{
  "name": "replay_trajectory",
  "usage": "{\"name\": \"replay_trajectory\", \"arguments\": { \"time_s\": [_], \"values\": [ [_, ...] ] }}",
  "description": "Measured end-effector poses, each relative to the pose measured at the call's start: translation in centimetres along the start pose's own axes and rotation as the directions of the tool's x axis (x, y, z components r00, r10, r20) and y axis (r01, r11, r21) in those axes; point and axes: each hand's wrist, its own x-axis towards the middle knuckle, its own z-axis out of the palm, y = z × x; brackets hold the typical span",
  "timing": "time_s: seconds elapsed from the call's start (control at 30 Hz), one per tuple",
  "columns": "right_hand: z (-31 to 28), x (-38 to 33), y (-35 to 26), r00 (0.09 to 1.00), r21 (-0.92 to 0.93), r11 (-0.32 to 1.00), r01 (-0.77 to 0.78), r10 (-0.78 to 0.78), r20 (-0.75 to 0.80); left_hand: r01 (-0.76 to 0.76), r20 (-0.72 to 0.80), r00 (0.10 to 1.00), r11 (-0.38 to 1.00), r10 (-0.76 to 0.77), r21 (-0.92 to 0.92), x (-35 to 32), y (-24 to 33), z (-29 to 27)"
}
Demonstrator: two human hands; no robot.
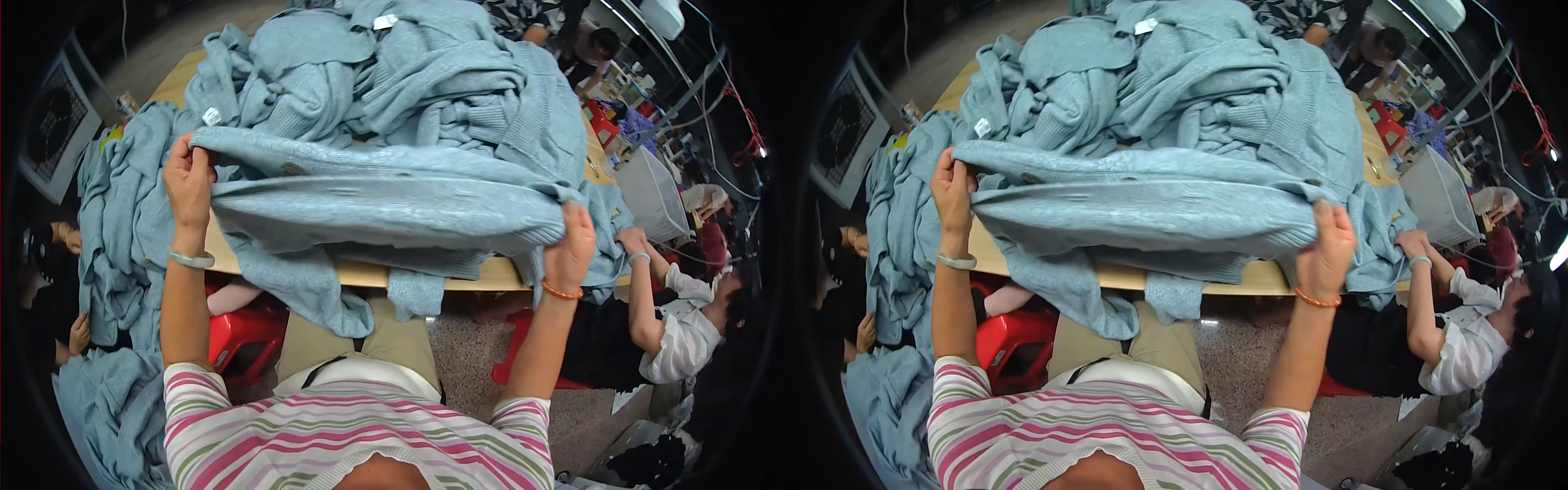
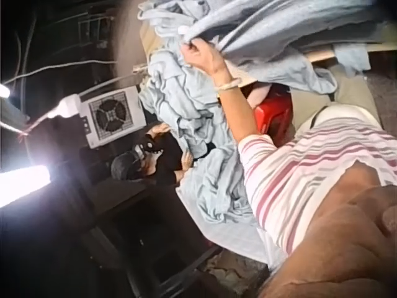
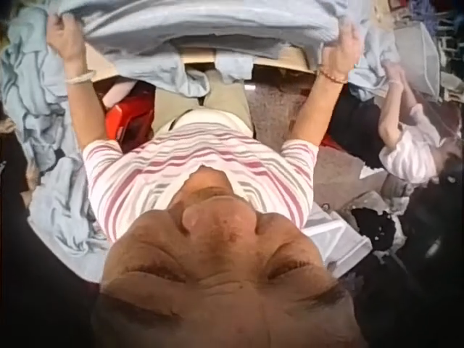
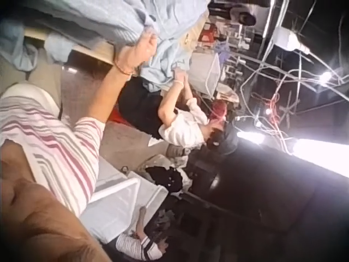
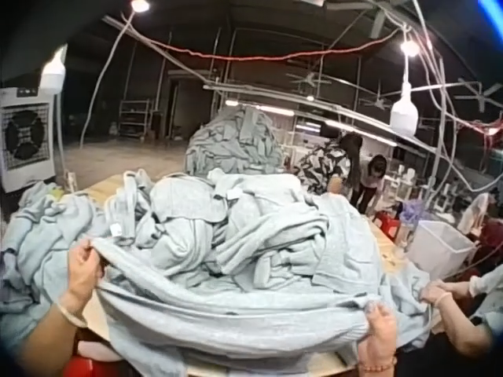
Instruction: Inspecting and sorting blue knitted cardigans in a factory setting.
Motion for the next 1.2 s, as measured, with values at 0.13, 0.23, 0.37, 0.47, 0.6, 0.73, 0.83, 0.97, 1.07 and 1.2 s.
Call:
{"name": "replay_trajectory", "arguments": {
  "time_s": [0.13, 0.23, 0.37, 0.47, 0.6, 0.73, 0.83, 0.97, 1.07, 1.2],
  "values": [
    [-5.0, -0.7, 2.3, 0.997, -0.403, 0.915, -0.025, 0.052, 0.058, -0.04, 0.092, 0.996, 0.922, 0.005, 0.384, -3.5, -2.9, -1.1],
    [-7.2, -1.6, 8.8, 0.986, -0.468, 0.868, -0.165, 0.158, -0.055, 0.209, 0.191, 0.905, 0.787, -0.38, 0.58, -6.3, -8.6, -2.1],
    [-8.5, -2.5, 11.0, 0.963, -0.478, 0.836, -0.27, 0.23, -0.141, 0.116, 0.188, 0.941, 0.79, -0.281, 0.603, -8.6, -8.4, -0.6],
    [-8.6, -2.6, 10.0, 0.961, -0.529, 0.802, -0.277, 0.235, -0.147, 0.211, 0.2, 0.932, 0.903, -0.301, 0.374, -9.2, -5.8, -0.3],
    [-7.7, -3.0, 9.4, 0.966, -0.578, 0.773, -0.26, 0.202, -0.164, 0.0, 0.383, 0.911, 0.929, -0.153, 0.37, -10.0, -1.4, 0.0],
    [-5.7, -3.5, 8.5, 0.998, -0.973, 0.231, -0.015, -0.055, -0.028, -0.133, 0.5, 0.855, 0.877, -0.134, 0.463, -10.1, -1.4, -0.1],
    [-1.2, -4.0, 6.9, 0.928, -0.957, -0.059, 0.285, -0.232, 0.291, 0.064, 0.549, 0.775, 0.904, -0.313, 0.424, -9.6, -2.3, 0.0],
    [7.9, -6.0, 7.5, 0.907, -0.801, 0.5, 0.329, 0.067, 0.415, 0.209, 0.577, 0.732, 0.925, -0.363, 0.316, -9.3, -2.7, -1.2],
    [12.8, -7.9, 10.8, 0.722, -0.603, 0.711, 0.362, 0.195, 0.664, 0.296, 0.59, 0.709, 0.923, -0.386, 0.248, -9.1, -1.9, -1.0],
    [18.1, -10.7, 14.5, 0.638, -0.493, 0.753, 0.435, 0.128, 0.759, 0.344, 0.603, 0.687, 0.912, -0.406, 0.222, -9.6, -0.2, 0.0]
  ]
}}
